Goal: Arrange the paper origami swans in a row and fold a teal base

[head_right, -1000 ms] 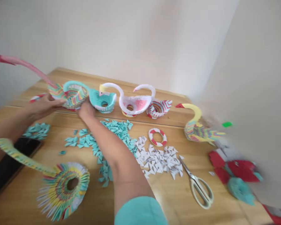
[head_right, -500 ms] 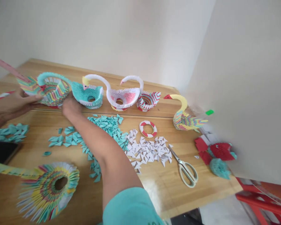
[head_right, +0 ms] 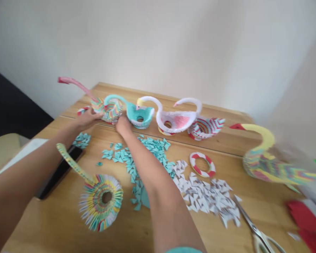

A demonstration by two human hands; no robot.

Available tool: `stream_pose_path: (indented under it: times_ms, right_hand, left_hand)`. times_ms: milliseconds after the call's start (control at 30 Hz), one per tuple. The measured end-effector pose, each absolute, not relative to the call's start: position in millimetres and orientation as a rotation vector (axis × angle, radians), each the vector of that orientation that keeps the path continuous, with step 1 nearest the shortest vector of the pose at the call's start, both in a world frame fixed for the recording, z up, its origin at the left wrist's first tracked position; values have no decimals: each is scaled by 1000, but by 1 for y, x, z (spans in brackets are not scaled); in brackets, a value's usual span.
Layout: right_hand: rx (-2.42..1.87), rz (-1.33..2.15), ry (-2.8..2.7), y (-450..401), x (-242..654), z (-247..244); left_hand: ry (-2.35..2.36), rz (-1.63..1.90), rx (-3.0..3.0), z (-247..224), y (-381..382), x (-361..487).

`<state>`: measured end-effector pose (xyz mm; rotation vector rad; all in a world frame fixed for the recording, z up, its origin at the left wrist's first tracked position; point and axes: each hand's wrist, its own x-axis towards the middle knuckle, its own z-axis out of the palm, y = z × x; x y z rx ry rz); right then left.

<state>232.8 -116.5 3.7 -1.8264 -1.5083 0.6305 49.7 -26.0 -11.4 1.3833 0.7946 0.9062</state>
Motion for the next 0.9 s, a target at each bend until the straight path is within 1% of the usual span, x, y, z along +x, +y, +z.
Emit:
stream_pose_path:
  times_ms: [300,600,767,900]
  right_hand:
    - [-1924,669,-1569,-115,240,2]
    - [-1736,680,-1508,-108,242,-11]
    - [-1719,689,-1502,-106,242,-16]
    - [-1716,616,-1529,-104,242,-22]
  left_hand:
    - [729,960,1355,-5,-29,57]
    - [637,966,1363,0,-18,65]
    - [611,923,1388,0,-15,63]
    - [594,902,1421,-3,-12,61]
